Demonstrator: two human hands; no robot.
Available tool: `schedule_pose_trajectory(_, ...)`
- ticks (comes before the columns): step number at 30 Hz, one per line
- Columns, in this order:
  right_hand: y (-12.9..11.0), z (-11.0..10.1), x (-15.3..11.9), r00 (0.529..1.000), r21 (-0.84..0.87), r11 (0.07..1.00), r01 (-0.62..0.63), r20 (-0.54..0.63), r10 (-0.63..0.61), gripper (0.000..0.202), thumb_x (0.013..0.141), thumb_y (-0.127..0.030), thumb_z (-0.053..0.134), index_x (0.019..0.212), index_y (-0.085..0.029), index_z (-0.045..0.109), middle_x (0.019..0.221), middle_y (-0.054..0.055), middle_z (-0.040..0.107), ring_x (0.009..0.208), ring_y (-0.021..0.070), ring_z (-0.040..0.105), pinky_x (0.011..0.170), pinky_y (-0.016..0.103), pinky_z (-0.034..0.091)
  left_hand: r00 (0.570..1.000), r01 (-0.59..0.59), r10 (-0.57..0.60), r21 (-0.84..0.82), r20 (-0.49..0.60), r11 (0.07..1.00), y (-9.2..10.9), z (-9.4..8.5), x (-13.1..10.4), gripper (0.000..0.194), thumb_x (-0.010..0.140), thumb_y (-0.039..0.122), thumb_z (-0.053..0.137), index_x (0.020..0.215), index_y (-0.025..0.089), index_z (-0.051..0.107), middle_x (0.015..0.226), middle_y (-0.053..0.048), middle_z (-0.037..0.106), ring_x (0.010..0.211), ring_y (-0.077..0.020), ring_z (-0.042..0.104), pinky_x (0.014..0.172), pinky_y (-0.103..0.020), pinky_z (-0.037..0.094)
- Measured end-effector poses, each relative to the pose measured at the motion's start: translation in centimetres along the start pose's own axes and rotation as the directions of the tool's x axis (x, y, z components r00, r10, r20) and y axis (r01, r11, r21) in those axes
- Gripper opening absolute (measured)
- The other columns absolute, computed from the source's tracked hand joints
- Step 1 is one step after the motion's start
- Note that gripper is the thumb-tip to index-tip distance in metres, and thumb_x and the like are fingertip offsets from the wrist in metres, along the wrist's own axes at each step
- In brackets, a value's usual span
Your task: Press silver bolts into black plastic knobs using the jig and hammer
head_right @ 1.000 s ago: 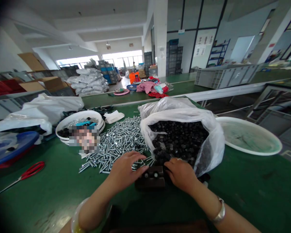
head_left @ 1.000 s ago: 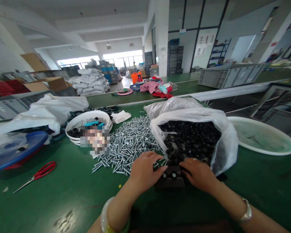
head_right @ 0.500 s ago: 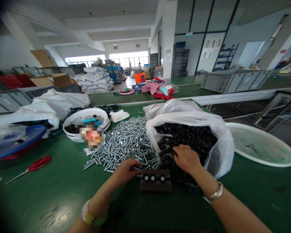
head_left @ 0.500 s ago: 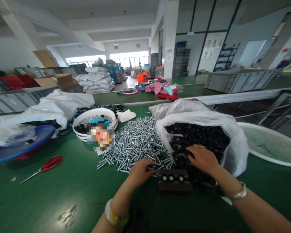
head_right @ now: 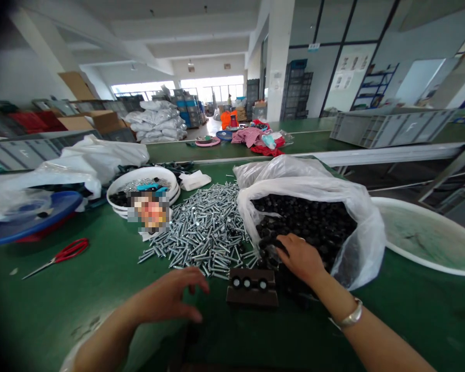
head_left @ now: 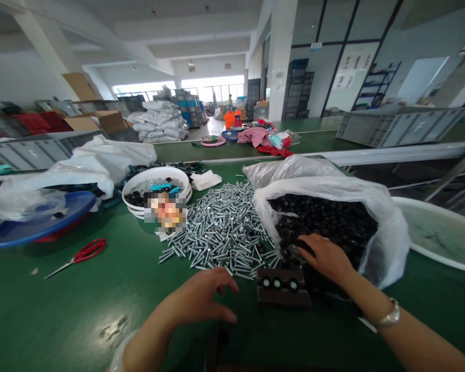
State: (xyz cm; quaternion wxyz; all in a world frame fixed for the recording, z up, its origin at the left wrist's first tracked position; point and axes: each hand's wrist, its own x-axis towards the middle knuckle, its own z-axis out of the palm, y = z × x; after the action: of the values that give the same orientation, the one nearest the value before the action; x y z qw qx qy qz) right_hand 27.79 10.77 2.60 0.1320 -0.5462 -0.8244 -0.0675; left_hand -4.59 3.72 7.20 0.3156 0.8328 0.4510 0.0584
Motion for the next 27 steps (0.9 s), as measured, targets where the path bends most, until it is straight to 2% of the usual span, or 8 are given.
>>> schedule_pose_trajectory(3, 0.8, 0.0, 0.2, 0.99, 0.077, 0.995, -0.061, -0.124, 0.07, 0.029, 0.084, -0.028, 0.043, 0.104, -0.014, 0.058, 0.091, 0.011, 0.061, 0.087, 0.0231, 0.059, 0.075, 0.034, 0.047, 0.99, 0.127, -0.132, 0.08, 0.058, 0.989, 0.5, 1.8, -2.9, 0.038, 0.059, 0.035, 0.073, 0.094, 0.029, 0.062, 0.094, 0.001, 0.061, 0.083, -0.0186, 0.057, 0.07, -0.026, 0.041)
schedule_pose_trajectory(5, 0.1, -0.6, 0.5, 0.992, 0.176, 0.984, -0.02, -0.116, 0.041, 0.028, 0.082, -0.028, 0.045, 0.103, -0.015, 0.059, 0.089, 0.01, 0.061, 0.085, 0.0217, 0.059, 0.076, 0.033, 0.047, 0.977, 0.206, -0.211, 0.103, 0.038, 0.973, 0.5, 3.6, -3.7, 0.03, 0.064, 0.028, 0.069, 0.093, 0.029, 0.063, 0.093, 0.0, 0.061, 0.083, -0.0188, 0.057, 0.07, -0.025, 0.04)
schedule_pose_trajectory(8, -2.1, -1.9, 1.3, 0.999, 0.33, 0.943, 0.04, -0.005, -0.041, 0.028, 0.079, -0.03, 0.049, 0.102, -0.018, 0.059, 0.086, 0.007, 0.063, 0.073, 0.0178, 0.059, 0.068, 0.029, 0.047, 0.967, 0.253, -0.251, 0.066, -0.039, 0.965, 0.2, 5.2, -3.3, 0.018, 0.07, 0.024, 0.062, 0.088, 0.026, 0.065, 0.09, -0.001, 0.063, 0.084, -0.0189, 0.058, 0.071, -0.025, 0.04)
schedule_pose_trajectory(11, -4.4, -3.1, 2.2, 0.997, 0.457, 0.89, 0.005, 0.067, -0.04, 0.024, 0.076, -0.03, 0.053, 0.096, -0.019, 0.057, 0.078, 0.002, 0.062, 0.06, 0.0138, 0.055, 0.059, 0.026, 0.044, 0.945, 0.264, -0.258, 0.003, -0.201, 0.964, -0.3, 4.8, -1.1, 0.015, 0.073, 0.027, 0.06, 0.086, 0.024, 0.065, 0.087, -0.004, 0.063, 0.081, -0.02, 0.058, 0.072, -0.028, 0.041)
schedule_pose_trajectory(15, -6.3, -4.0, 3.1, 0.993, 0.563, 0.826, -0.005, 0.099, -0.061, 0.015, 0.072, -0.029, 0.056, 0.084, -0.019, 0.056, 0.067, -0.002, 0.059, 0.054, 0.0119, 0.051, 0.053, 0.023, 0.041, 0.896, 0.109, -0.166, -0.158, -0.413, 0.981, -0.4, 3.9, 4.2, 0.016, 0.073, 0.025, 0.061, 0.088, 0.022, 0.065, 0.084, -0.004, 0.063, 0.076, -0.0185, 0.057, 0.07, -0.029, 0.044)
schedule_pose_trajectory(18, -7.0, -4.1, 3.5, 0.983, 0.549, 0.833, 0.066, 0.107, -0.148, 0.015, 0.069, -0.025, 0.059, 0.083, -0.019, 0.059, 0.071, -0.001, 0.061, 0.061, 0.0137, 0.054, 0.057, 0.024, 0.041, 0.838, -0.029, -0.145, -0.309, -0.525, 0.951, -0.3, 4.0, 7.9, 0.024, 0.071, 0.019, 0.063, 0.094, 0.021, 0.064, 0.1, -0.006, 0.059, 0.071, -0.0142, 0.058, 0.069, -0.029, 0.048)
schedule_pose_trajectory(22, -7.5, -3.6, 3.9, 0.98, 0.46, 0.879, 0.128, 0.077, -0.183, 0.016, 0.067, -0.019, 0.059, 0.084, -0.017, 0.061, 0.081, 0.003, 0.063, 0.077, 0.0174, 0.057, 0.07, 0.027, 0.042, 0.88, -0.161, -0.088, -0.468, -0.467, 0.869, -0.3, 4.3, 9.6, 0.046, 0.065, 0.013, 0.065, 0.11, 0.021, 0.059, 0.122, -0.01, 0.048, 0.061, -0.0083, 0.056, 0.067, -0.028, 0.05)
schedule_pose_trajectory(27, -9.2, -3.2, 5.3, 0.974, 0.413, 0.904, 0.113, 0.132, -0.182, 0.01, 0.07, -0.018, 0.059, 0.079, -0.016, 0.057, 0.071, 0.003, 0.061, 0.065, 0.0157, 0.056, 0.06, 0.025, 0.04, 0.93, -0.222, -0.071, -0.708, -0.359, 0.67, -0.9, 3.6, 8.8, 0.044, 0.069, 0.027, 0.067, 0.112, 0.019, 0.059, 0.099, -0.006, 0.065, 0.076, -0.0158, 0.06, 0.069, -0.028, 0.049)
